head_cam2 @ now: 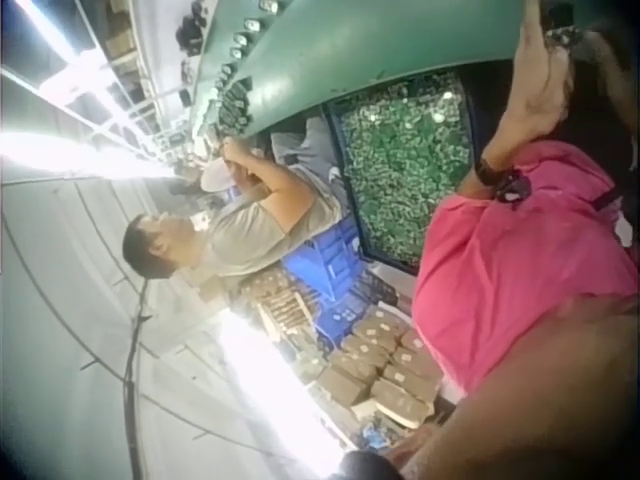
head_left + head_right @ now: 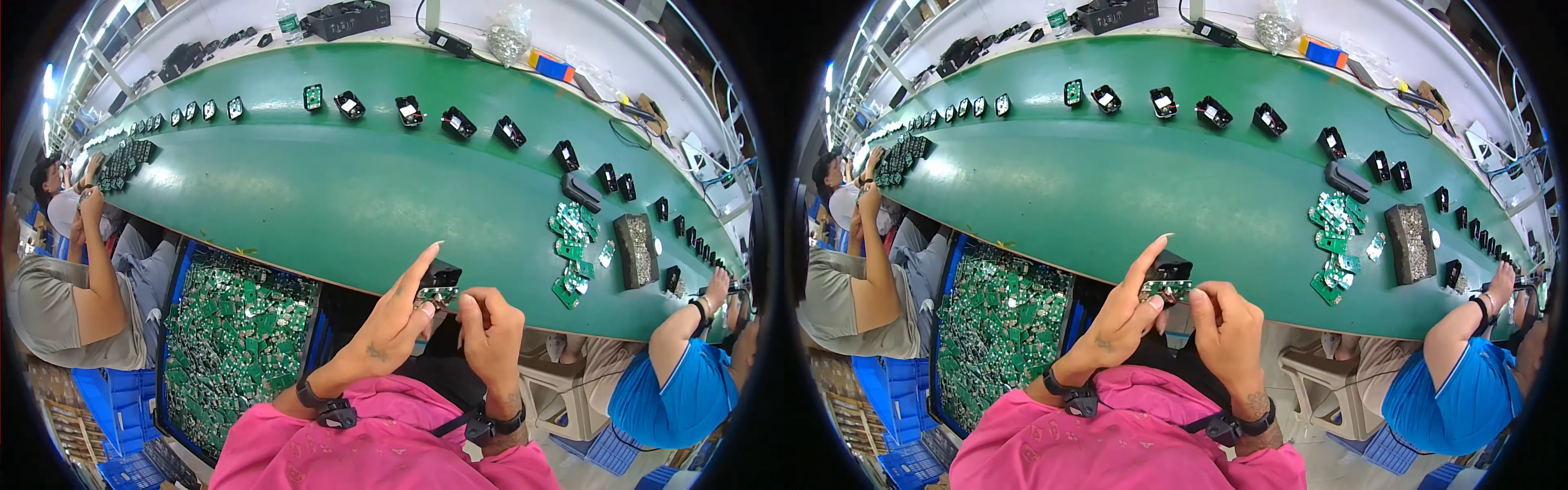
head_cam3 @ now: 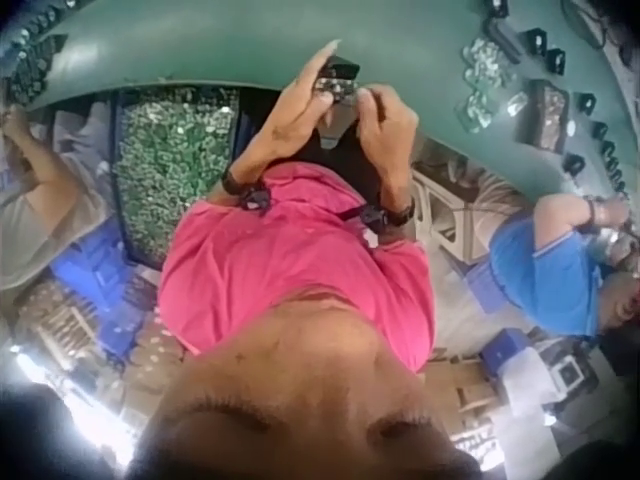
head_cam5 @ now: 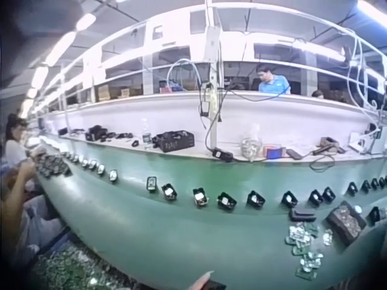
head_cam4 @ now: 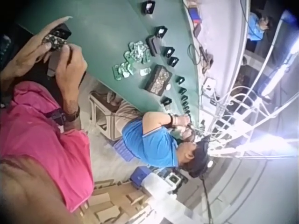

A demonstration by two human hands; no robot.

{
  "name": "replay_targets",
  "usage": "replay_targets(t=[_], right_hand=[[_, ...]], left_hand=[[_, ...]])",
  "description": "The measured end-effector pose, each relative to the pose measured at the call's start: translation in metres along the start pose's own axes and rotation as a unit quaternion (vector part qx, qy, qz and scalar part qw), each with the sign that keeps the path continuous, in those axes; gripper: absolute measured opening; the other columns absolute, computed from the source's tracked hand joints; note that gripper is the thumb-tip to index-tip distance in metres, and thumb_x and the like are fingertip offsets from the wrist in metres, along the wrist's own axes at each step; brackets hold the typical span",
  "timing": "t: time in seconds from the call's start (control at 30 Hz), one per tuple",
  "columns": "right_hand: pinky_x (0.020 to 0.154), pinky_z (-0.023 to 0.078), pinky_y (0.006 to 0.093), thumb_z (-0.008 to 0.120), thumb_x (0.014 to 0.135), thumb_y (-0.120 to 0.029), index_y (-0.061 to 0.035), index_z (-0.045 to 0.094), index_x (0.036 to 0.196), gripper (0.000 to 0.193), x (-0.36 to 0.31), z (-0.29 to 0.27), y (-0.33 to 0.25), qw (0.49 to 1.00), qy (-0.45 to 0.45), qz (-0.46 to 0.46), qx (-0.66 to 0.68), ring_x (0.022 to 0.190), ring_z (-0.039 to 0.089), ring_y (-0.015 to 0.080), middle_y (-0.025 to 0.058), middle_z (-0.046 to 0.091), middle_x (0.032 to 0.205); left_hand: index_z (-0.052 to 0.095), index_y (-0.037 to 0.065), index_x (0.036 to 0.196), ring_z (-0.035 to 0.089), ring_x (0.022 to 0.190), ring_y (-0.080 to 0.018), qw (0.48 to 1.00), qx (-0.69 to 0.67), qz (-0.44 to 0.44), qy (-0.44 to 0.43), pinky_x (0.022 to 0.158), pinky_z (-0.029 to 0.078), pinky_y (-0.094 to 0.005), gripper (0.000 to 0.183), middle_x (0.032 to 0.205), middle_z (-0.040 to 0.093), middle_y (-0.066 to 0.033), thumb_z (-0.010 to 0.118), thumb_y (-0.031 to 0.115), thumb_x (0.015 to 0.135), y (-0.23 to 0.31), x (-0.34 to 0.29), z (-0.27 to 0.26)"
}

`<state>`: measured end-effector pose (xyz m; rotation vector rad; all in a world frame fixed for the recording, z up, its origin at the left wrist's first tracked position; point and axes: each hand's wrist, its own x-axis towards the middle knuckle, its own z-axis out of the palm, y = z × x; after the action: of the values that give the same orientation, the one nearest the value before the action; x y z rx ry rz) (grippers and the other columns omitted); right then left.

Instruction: The person picks up a black plastic housing and a green circuit board, fits the board into the housing, and presses them together. They then place the assembled unit onto the green conveyor belt and repeat the process.

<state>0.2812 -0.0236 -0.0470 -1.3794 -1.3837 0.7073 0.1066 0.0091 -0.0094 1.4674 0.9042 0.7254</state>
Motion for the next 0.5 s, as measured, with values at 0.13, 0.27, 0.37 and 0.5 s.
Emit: replay_targets(t=[0.13,0.27,0.37,0.5], right_hand=[[0.049,0.041,0.032,0.069,0.095,-0.016,0.0016,0.061,0.088,0.021,0.003,-0.001,0.008,0.996,-0.079,0.034,0.023,0.052,0.054,0.0132,0.0078,0.059,0.062],[0.046,0.043,0.0251,0.065,0.098,-0.011,0.0014,0.061,0.084,0.019,0.001,-0.006,0.004,0.995,-0.076,0.03,0.05,0.054,0.057,0.0066,0.0038,0.064,0.068],[0.046,0.045,0.0251,0.066,0.097,-0.009,0.0016,0.062,0.086,0.016,-0.006,0.009,-0.007,0.98,-0.026,0.074,0.183,0.055,0.057,0.0076,0.0046,0.065,0.071],[0.049,0.045,0.023,0.067,0.095,-0.006,0.0044,0.064,0.087,0.013,-0.007,0.016,-0.012,0.94,0.05,0.086,0.325,0.055,0.058,0.0083,0.0036,0.062,0.065]], left_hand=[[0.021,0.006,0.157,0.052,0.077,-0.0111,0.997,-0.07,0.003,-0.018,0.07,0.048,-0.0274,0.068,0.104,0.052,-0.0095,0.046,0.001,0.094,-0.005,0.003,0.003],[0.031,0.008,0.152,0.055,0.079,-0.0116,0.994,-0.101,-0.002,-0.033,0.072,0.049,-0.0276,0.064,0.108,0.054,-0.0103,0.05,-0.003,0.092,-0.009,0.005,-0.002],[0.033,0.008,0.151,0.057,0.086,-0.0114,0.999,-0.008,0.049,0.001,0.077,0.05,-0.0274,0.063,0.115,0.056,-0.0107,0.053,-0.003,0.092,-0.026,0.012,0.002],[0.04,0.007,0.147,0.063,0.091,-0.0129,0.999,0.024,0.042,0.015,0.081,0.052,-0.0281,0.057,0.114,0.062,-0.0098,0.059,0.0,0.094,-0.016,0.012,0.014]])
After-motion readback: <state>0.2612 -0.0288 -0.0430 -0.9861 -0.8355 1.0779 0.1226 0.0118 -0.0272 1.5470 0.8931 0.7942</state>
